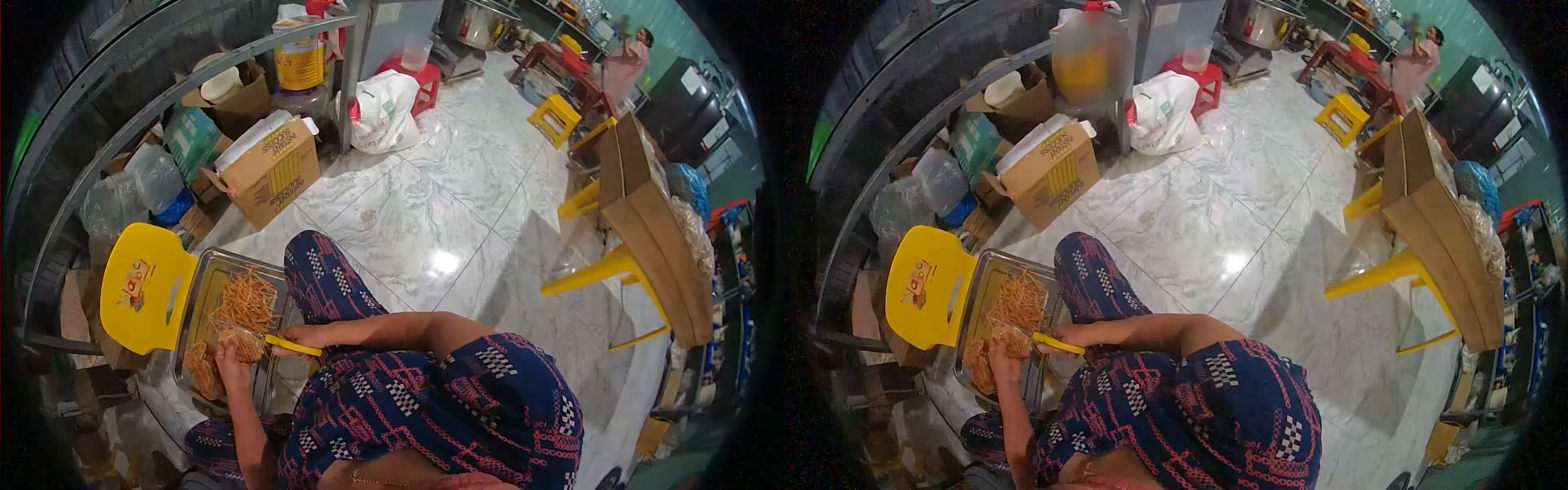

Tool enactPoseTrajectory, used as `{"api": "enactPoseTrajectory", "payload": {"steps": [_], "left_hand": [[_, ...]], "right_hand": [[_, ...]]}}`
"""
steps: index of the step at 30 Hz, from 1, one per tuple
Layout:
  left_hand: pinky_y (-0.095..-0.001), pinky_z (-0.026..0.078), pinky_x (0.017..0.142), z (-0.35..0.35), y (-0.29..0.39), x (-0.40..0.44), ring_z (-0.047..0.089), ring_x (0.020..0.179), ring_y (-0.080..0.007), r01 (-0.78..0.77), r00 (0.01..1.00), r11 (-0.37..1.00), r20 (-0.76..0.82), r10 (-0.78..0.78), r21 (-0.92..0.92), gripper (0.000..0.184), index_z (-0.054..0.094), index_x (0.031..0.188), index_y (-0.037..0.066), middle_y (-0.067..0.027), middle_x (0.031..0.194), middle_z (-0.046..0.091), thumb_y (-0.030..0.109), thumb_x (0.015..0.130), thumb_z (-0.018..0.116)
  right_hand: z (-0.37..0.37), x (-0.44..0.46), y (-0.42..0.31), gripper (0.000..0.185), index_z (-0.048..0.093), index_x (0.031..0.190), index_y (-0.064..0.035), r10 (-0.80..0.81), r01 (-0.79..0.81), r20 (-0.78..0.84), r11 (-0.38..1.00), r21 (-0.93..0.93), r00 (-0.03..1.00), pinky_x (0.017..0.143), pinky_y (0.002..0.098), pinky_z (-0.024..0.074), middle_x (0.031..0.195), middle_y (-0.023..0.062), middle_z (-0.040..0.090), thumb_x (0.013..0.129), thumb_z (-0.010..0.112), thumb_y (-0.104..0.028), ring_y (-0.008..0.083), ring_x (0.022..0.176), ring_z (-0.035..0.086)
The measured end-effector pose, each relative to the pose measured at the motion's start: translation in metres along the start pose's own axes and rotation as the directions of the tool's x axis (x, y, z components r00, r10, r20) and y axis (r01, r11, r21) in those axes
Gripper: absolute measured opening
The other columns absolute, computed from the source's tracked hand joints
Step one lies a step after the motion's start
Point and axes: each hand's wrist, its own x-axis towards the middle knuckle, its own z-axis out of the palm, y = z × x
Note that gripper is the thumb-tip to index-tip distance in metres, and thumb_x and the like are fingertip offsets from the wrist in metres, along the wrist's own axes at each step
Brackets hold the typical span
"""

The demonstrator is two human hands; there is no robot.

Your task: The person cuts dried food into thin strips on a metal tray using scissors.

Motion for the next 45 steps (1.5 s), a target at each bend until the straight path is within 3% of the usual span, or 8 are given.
{"api": "enactPoseTrajectory", "payload": {"steps": [6, 9, 22, 25, 37, 38, 39, 45], "left_hand": [[-0.0273, 0.05, 0.061, 0.02, 0.012, -0.014, 0.056, 0.085, -0.0173, 0.018, 0.976, 0.999, -0.216, -0.026, -0.043, 0.055, 0.024, 0.13, 0.005, -0.0086, 0.116, 0.046, 0.018, 0.083, 0.051], [-0.0349, 0.047, 0.077, 0.014, 0.015, -0.018, 0.05, 0.098, -0.0208, 0.0, 0.999, 1.0, -0.036, 0.0, 0.001, 0.057, 0.025, 0.129, 0.005, -0.0091, 0.12, 0.042, 0.019, 0.082, 0.053], [-0.0411, 0.038, 0.088, 0.012, 0.021, -0.021, 0.041, 0.109, -0.0244, -0.009, 0.99, 1.0, -0.139, 0.006, -0.021, 0.052, 0.03, 0.127, 0.007, -0.0082, 0.122, 0.04, 0.021, 0.083, 0.053], [-0.0413, 0.037, 0.088, -0.006, 0.013, -0.007, 0.041, 0.109, -0.0263, -0.089, 0.996, 0.995, 0.0, 0.089, -0.05, 0.051, 0.031, 0.126, 0.007, -0.0089, 0.124, 0.038, 0.022, 0.083, 0.052], [-0.0387, 0.048, 0.066, 0.024, 0.033, -0.019, 0.054, 0.087, -0.0209, -0.161, 0.987, 0.947, -0.066, 0.149, -0.277, 0.018, 0.051, 0.096, 0.007, -0.006, 0.092, 0.056, 0.007, 0.078, 0.051], [-0.0397, 0.048, 0.067, 0.017, 0.031, -0.014, 0.054, 0.088, -0.0212, -0.119, 0.993, 0.952, -0.055, 0.108, -0.28, 0.017, 0.052, 0.095, 0.006, -0.0065, 0.093, 0.056, 0.006, 0.077, 0.052], [-0.0389, 0.046, 0.074, 0.017, 0.032, -0.015, 0.055, 0.088, -0.0215, -0.176, 0.984, 0.938, -0.028, 0.176, -0.297, 0.018, 0.051, 0.098, 0.006, -0.0061, 0.092, 0.057, 0.007, 0.08, 0.05], [-0.0434, 0.048, 0.071, 0.021, 0.045, -0.02, 0.055, 0.09, -0.0226, -0.172, 0.985, 0.937, -0.075, 0.156, -0.303, 0.027, 0.044, 0.104, 0.006, -0.0071, 0.096, 0.055, 0.008, 0.079, 0.054]], "right_hand": [[0.001, -0.001, -0.006, 0.047, 0.052, 0.087, -0.0052, -0.032, 0.035, -0.041, 0.998, 0.053, 0.999, 0.036, 0.0233, 0.0375, 0.052, 0.0002, 0.045, 0.078, 0.05, -0.051, 0.0096, 0.04, 0.046], [-0.004, -0.004, -0.013, 0.045, 0.054, 0.084, -0.006, -0.032, 0.032, -0.005, 0.999, 0.005, 0.999, 0.035, 0.0233, 0.0374, 0.051, 0.0, 0.044, 0.078, 0.051, -0.05, 0.0093, 0.039, 0.045], [0.002, -0.006, -0.015, 0.053, 0.053, 0.088, -0.0039, -0.088, 0.089, 0.024, 0.994, -0.06, 0.996, 0.039, 0.0239, 0.0406, 0.053, 0.0007, 0.045, 0.077, 0.048, -0.055, 0.0104, 0.042, 0.048], [0.004, -0.001, -0.009, 0.052, 0.053, 0.089, -0.0042, -0.08, 0.082, 0.025, 0.993, -0.084, 0.996, 0.04, 0.0238, 0.0408, 0.055, 0.0012, 0.047, 0.077, 0.048, -0.055, 0.0105, 0.044, 0.049], [0.002, 0.001, 0.001, 0.033, 0.058, 0.079, -0.0059, -0.033, 0.033, -0.006, 0.999, 0.033, 0.999, 0.041, 0.0233, 0.04, 0.059, -0.0011, 0.052, 0.077, 0.06, -0.039, 0.0075, 0.048, 0.05], [-0.003, 0.015, 0.02, 0.043, 0.053, 0.099, -0.0063, 0.056, -0.056, 0.029, 0.998, 0.003, 0.998, 0.044, 0.0238, 0.0393, 0.063, -0.001, 0.05, 0.077, 0.057, -0.043, 0.0078, 0.053, 0.048], [-0.007, 0.028, 0.052, 0.04, 0.052, 0.096, -0.0054, -0.038, 0.015, 0.093, 0.97, 0.243, 0.995, 0.044, 0.0237, 0.04, 0.063, 0.0001, 0.051, 0.079, 0.055, -0.041, 0.0086, 0.053, 0.049], [0.0, 0.006, 0.003, 0.037, 0.049, 0.094, -0.004, -0.069, 0.066, 0.049, 0.995, 0.07, 0.996, 0.045, 0.0222, 0.0418, 0.063, 0.0014, 0.049, 0.083, 0.049, -0.039, 0.0095, 0.052, 0.049]]}}
